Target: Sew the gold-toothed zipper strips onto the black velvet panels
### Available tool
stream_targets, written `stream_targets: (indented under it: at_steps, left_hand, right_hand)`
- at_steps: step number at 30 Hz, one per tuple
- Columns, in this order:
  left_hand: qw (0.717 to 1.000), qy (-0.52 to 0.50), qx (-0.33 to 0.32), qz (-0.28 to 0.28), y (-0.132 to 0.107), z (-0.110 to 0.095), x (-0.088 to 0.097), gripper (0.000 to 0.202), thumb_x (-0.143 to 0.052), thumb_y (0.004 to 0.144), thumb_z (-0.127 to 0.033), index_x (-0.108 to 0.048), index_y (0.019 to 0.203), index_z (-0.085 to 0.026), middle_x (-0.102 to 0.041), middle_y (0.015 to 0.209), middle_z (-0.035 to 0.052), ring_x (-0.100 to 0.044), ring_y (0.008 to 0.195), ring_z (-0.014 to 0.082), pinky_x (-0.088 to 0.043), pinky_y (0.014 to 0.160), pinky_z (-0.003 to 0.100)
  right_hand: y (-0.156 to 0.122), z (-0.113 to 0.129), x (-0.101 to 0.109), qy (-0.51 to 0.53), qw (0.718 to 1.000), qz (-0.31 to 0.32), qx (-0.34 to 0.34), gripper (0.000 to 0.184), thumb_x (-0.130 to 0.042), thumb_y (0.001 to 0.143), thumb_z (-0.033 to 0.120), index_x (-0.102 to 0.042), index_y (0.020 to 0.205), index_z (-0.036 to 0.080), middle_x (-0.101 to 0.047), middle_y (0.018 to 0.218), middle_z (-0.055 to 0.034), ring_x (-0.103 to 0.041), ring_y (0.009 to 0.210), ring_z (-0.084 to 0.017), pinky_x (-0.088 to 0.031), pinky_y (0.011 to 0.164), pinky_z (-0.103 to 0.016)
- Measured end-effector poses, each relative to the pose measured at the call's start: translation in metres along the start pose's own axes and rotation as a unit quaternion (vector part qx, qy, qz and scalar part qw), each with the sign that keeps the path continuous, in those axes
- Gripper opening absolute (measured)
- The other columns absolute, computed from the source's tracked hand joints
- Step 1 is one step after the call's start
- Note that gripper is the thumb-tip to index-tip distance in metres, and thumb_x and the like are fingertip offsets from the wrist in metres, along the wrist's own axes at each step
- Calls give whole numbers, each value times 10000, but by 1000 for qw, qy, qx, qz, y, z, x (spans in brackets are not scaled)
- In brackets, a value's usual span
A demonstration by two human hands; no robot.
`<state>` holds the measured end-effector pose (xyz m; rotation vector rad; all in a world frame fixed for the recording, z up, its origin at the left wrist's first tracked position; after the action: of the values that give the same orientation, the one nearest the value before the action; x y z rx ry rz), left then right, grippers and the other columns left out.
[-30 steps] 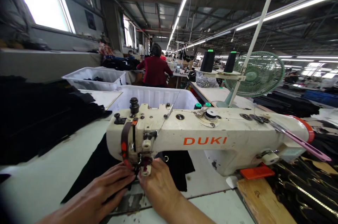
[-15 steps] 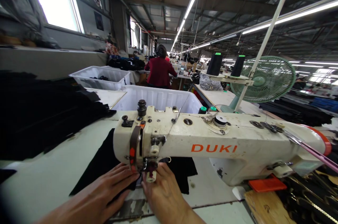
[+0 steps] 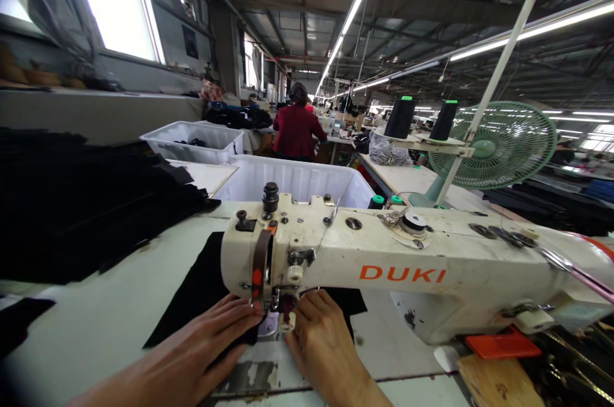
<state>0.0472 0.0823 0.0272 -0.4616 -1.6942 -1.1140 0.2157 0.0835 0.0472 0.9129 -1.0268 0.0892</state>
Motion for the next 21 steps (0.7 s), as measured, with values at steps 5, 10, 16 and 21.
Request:
stream_targets:
  at_steps: [5, 10, 16, 21]
  left_hand:
    - [1000, -19, 14, 13, -2, 1, -1, 430, -540, 1001, -250, -513, 1427, -194, -590, 1401, 88, -539, 1306, 268, -381, 1127, 461]
    - [997, -66, 27, 20, 2, 3, 2, 445, -573, 980, -234, -517, 1419, -193, -585, 1406, 98, -521, 1321, 272, -342, 1150, 483]
    - [989, -122, 59, 60, 8, 0, 8, 435, -619, 925, -163, -576, 1358, -166, -609, 1377, 93, -518, 1325, 234, -277, 1187, 459]
    - [982, -135, 106, 75, 7, 2, 14, 469, -662, 942, -338, -586, 1351, -122, -570, 1417, 127, -469, 1364, 250, -188, 1211, 460]
  right_hand:
    - [1, 3, -1, 0, 1000, 8, 16, 157, -539, 967, 150, -605, 834, 202, -654, 813, -27, -607, 778, -209, -459, 738, -354]
    - [2, 1, 0, 4, 1000, 19, 23, 156, -546, 964, 154, -610, 830, 202, -665, 818, -27, -619, 778, -208, -476, 749, -353]
    - [3, 6, 2, -6, 999, 13, 35, 181, -523, 981, 179, -678, 895, 213, -704, 832, -40, -678, 793, -214, -539, 744, -335]
    - [1, 4, 3, -48, 990, 6, 134, 206, -515, 975, 181, -699, 900, 235, -748, 833, -35, -729, 757, -194, -590, 698, -277]
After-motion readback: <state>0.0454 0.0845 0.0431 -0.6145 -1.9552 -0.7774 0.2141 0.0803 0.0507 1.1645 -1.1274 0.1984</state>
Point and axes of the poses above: each hand's wrist, its own y-axis towards the middle knuckle, its own x-axis out of the back of the hand, z = x × y, the point moved 7 cm from there along y, towards the middle knuckle
